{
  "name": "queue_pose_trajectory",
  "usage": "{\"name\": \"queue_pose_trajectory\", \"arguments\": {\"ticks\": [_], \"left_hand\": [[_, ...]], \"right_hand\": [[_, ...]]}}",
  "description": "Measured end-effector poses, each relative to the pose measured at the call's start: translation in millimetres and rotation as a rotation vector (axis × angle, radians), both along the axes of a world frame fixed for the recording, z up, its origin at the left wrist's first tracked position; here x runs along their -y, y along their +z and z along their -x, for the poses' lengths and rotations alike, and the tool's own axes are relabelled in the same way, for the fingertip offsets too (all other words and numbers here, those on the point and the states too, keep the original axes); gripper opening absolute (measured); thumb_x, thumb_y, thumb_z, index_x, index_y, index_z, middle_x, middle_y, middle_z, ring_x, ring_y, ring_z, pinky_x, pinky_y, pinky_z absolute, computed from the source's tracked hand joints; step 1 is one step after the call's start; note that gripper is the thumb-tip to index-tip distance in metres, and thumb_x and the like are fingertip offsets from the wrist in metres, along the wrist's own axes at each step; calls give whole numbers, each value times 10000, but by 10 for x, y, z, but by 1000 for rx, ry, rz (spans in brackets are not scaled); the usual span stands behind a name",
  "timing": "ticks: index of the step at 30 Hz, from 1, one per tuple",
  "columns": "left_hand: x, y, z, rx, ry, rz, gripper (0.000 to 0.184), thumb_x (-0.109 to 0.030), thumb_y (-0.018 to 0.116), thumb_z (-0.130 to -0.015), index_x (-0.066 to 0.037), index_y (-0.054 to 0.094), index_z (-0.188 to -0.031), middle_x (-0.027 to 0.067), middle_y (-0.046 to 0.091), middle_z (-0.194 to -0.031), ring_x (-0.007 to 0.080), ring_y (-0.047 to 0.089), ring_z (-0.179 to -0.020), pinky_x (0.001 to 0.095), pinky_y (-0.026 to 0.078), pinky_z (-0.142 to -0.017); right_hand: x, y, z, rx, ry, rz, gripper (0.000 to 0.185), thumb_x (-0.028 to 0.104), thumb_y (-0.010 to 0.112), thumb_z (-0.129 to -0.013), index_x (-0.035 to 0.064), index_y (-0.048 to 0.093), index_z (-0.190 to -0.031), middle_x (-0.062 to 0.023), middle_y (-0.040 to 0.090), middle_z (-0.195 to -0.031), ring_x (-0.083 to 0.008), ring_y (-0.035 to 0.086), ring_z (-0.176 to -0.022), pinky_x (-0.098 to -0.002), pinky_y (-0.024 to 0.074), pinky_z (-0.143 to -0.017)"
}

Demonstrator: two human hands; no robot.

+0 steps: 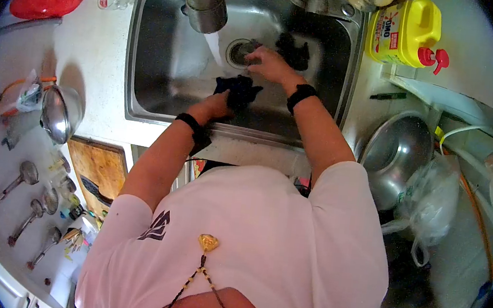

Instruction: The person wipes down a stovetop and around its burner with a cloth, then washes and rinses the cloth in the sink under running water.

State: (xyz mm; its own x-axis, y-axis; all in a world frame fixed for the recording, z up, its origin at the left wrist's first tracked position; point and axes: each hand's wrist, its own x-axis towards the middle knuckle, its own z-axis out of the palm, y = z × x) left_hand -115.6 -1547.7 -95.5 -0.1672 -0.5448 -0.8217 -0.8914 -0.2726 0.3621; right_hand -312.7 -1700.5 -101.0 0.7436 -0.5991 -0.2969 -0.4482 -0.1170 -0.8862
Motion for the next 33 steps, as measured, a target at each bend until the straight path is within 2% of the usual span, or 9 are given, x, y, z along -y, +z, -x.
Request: {"name": "queue_pose_trajectory", "arguments": {"ticks": [8,11,14,18,21,23,27,30,33], "left_hand": [[223,289,-63,-63,-241,-115,639,-358,669,-839,-16,511,-1356,236,603,-1256,384,599,-1122,442,477,-955],[333,754,-94,-99,-181,-106,413,-311,631,-829,-27,681,-1125,202,679,-1100,369,636,-1043,449,501,-892],[250,553,-240,-170,-131,-82,383,-306,637,-831,-44,692,-1104,193,687,-1075,364,645,-1022,445,500,-884],[266,671,-306,-160,-108,-133,400,-309,646,-830,-56,684,-1136,196,687,-1077,363,645,-1017,437,499,-884],[212,625,-400,-107,26,-79,408,-308,653,-830,-60,680,-1153,201,683,-1092,362,643,-1028,429,496,-898],[190,533,-479,-113,32,111,444,-321,664,-827,-43,667,-1173,217,672,-1118,362,639,-1049,419,493,-910],[172,736,-603,-195,200,88,476,-320,658,-840,-26,640,-1215,227,663,-1143,369,635,-1062,411,489,-922],[160,662,-637,-234,188,113,478,-308,639,-865,-22,619,-1247,223,667,-1144,370,633,-1068,404,487,-926],[111,489,-643,-183,186,222,515,-328,626,-881,-36,576,-1303,212,679,-1119,359,635,-1071,381,486,-929]], "right_hand": [[-110,349,236,-878,5,167,313,187,659,-847,30,661,-1119,-186,579,-1250,-331,523,-1211,-451,451,-984],[-170,267,64,-857,211,130,344,174,651,-855,33,630,-1167,-196,584,-1241,-340,528,-1213,-473,460,-975],[-534,225,-177,-478,296,168,395,163,635,-868,76,586,-1250,-210,564,-1266,-355,550,-1186,-494,478,-945],[-874,-202,-531,-488,365,390,375,148,582,-903,129,563,-1277,-219,536,-1306,-375,563,-1166,-502,483,-937],[-706,-283,-623,-529,224,235,355,132,531,-934,182,557,-1284,-214,525,-1312,-389,560,-1163,-513,484,-944],[-499,-328,-577,-691,-124,155,373,110,482,-954,141,523,-1324,-215,523,-1308,-396,548,-1182,-512,483,-962],[-130,-427,-19,-837,-543,428,399,101,570,-859,21,533,-1248,-279,572,-1211,-425,581,-1100,-478,492,-938],[62,-452,302,-823,-646,310,451,133,631,-810,16,548,-1237,-276,582,-1211,-429,577,-1108,-469,494,-937],[-70,-432,186,-593,-486,281,473,99,604,-814,8,541,-1274,-239,562,-1264,-407,544,-1166,-437,463,-989]]}}
